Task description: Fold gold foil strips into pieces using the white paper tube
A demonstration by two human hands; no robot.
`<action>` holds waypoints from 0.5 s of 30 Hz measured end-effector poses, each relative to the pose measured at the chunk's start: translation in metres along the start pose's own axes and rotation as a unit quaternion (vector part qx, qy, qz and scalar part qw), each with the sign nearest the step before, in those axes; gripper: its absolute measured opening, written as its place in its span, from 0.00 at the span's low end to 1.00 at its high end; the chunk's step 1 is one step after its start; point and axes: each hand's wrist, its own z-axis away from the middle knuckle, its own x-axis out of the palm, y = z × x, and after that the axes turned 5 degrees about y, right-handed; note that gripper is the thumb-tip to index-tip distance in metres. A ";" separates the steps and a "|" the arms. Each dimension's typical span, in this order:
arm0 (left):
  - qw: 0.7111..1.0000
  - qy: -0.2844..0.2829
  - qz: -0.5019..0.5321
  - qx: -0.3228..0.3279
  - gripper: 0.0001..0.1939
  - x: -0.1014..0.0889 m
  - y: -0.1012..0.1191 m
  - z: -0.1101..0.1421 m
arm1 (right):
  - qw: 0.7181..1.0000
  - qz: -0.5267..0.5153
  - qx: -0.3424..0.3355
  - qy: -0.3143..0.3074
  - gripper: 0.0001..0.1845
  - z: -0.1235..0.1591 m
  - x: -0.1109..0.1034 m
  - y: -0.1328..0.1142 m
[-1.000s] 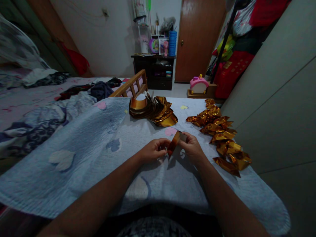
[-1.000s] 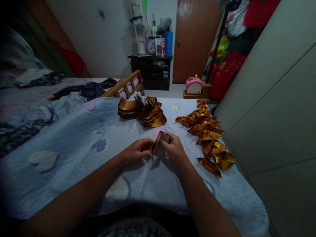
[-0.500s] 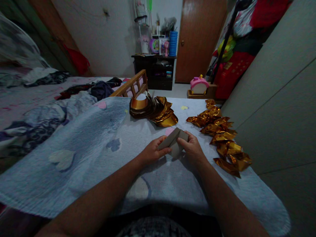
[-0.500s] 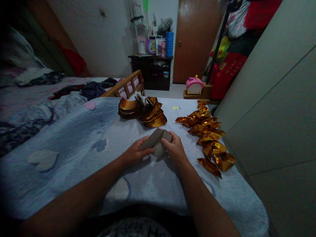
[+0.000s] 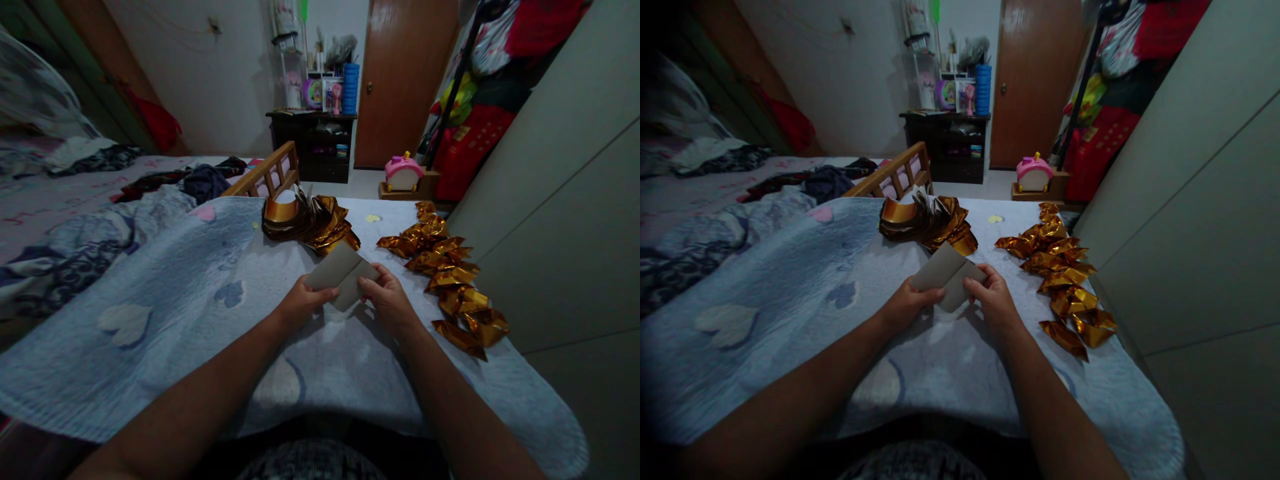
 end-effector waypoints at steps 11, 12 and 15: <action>0.991 0.066 -0.068 0.090 0.14 0.004 0.008 0.001 | 0.996 0.041 -0.004 0.078 0.25 -0.005 0.000 0.000; 0.991 0.066 -0.068 0.092 0.14 0.004 0.009 0.002 | 0.997 0.040 0.003 0.064 0.24 -0.005 0.000 0.000; 0.992 0.064 -0.070 0.087 0.14 0.004 0.011 0.002 | 0.999 0.029 -0.008 0.038 0.22 -0.004 0.000 0.003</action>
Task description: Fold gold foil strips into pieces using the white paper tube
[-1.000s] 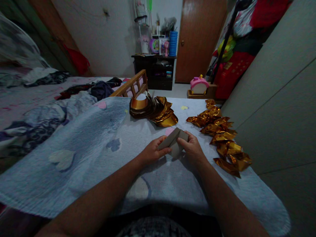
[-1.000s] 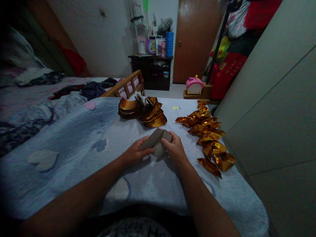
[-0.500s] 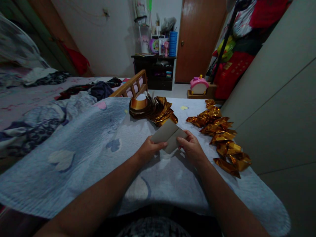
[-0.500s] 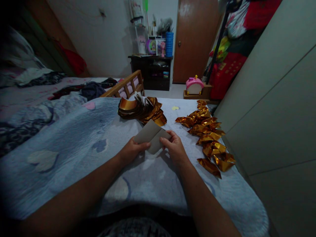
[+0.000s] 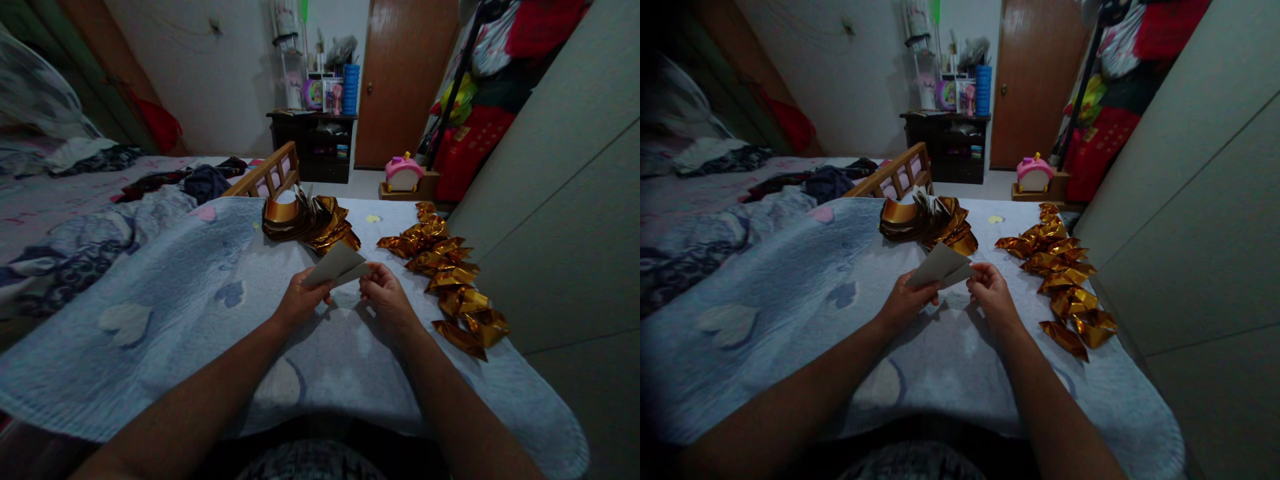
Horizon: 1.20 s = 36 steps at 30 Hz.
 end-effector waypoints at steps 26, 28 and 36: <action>0.994 -0.026 0.103 0.021 0.23 -0.012 -0.009 -0.010 | 0.986 0.069 0.044 -0.147 0.17 0.010 -0.002 -0.001; 0.998 -0.023 0.061 0.026 0.24 -0.013 -0.008 -0.009 | 0.974 0.098 0.047 -0.200 0.15 0.010 -0.002 0.000; 0.997 -0.074 -0.028 -0.001 0.14 -0.010 -0.002 -0.006 | 0.954 0.148 0.038 -0.260 0.13 0.010 -0.002 0.004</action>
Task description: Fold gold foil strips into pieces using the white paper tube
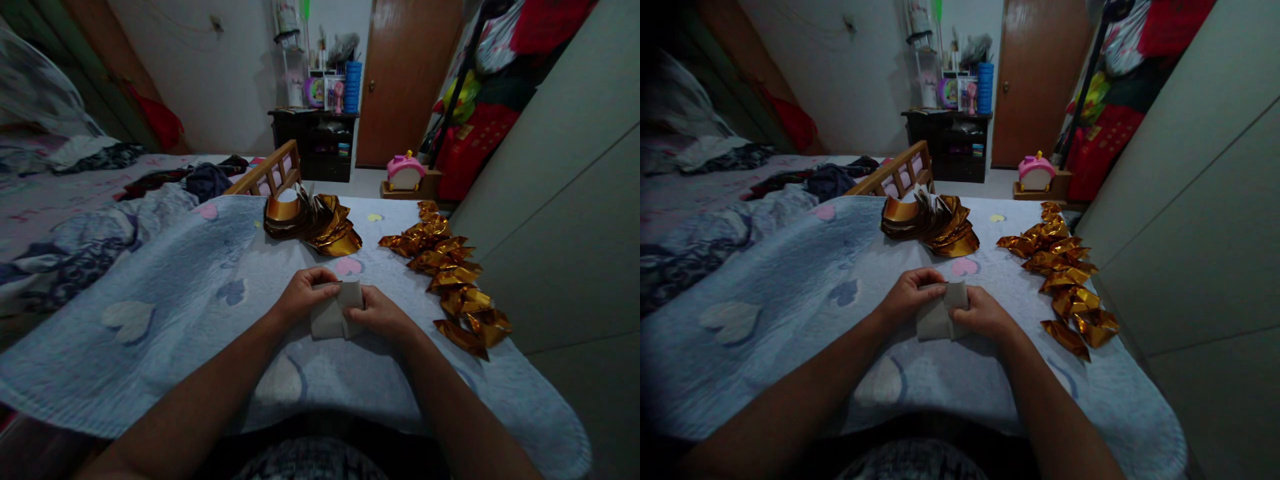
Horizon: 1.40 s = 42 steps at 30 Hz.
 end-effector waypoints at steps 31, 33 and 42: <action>0.995 0.013 0.072 -0.067 0.10 0.000 0.004 -0.001 | 0.963 -0.071 -0.057 0.252 0.27 -0.006 -0.004 -0.007; 0.993 0.016 0.084 -0.077 0.12 0.000 0.003 -0.002 | 0.964 -0.065 -0.063 0.248 0.27 -0.005 -0.004 -0.009; 0.991 0.050 0.099 -0.072 0.13 -0.002 -0.004 -0.005 | 0.967 -0.082 -0.088 0.225 0.28 -0.001 -0.001 -0.016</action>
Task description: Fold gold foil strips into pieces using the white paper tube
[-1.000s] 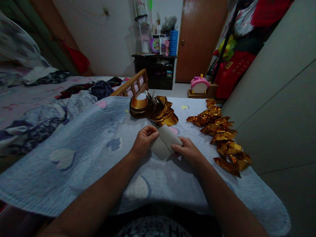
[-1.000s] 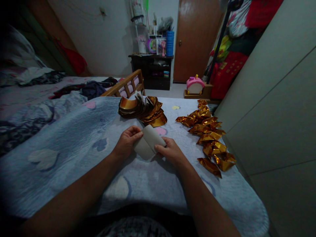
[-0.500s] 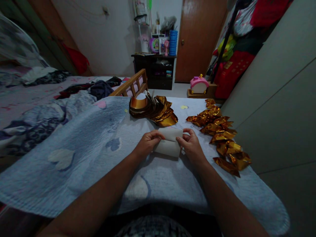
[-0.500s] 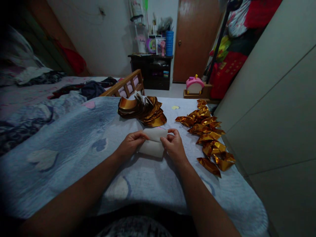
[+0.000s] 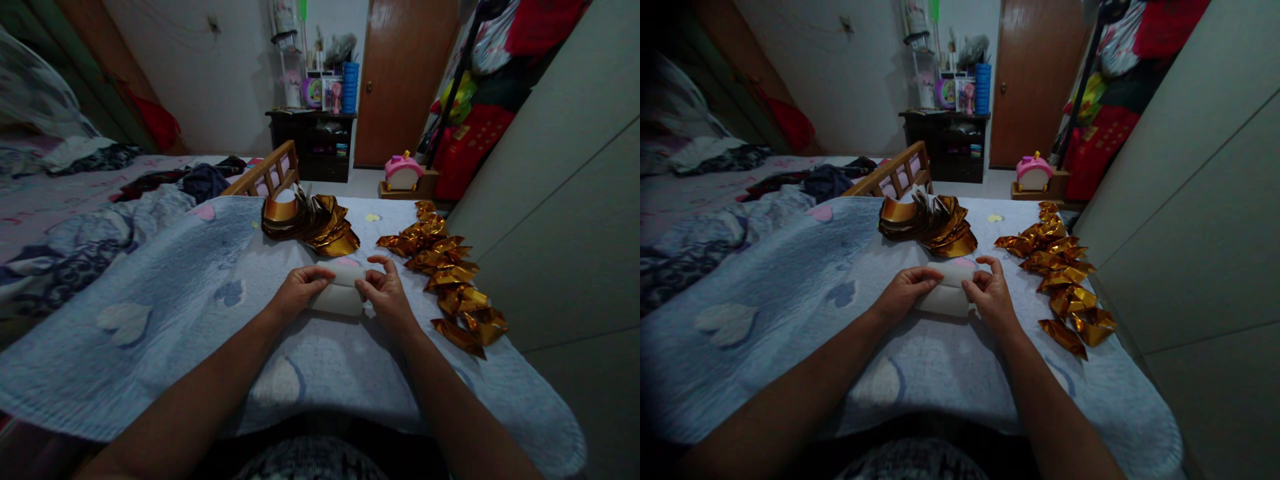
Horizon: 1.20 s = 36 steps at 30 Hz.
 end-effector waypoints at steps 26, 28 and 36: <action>0.996 0.065 0.063 -0.023 0.16 -0.002 -0.003 -0.004 | 0.976 0.127 -0.126 -0.124 0.19 -0.002 -0.009 0.016; 0.996 0.061 0.063 -0.020 0.17 -0.002 -0.003 -0.004 | 0.975 0.133 -0.123 -0.126 0.16 -0.002 -0.008 0.013; 0.998 0.043 0.050 0.009 0.16 0.001 -0.001 -0.001 | 0.987 0.097 -0.096 -0.082 0.05 0.001 -0.002 0.004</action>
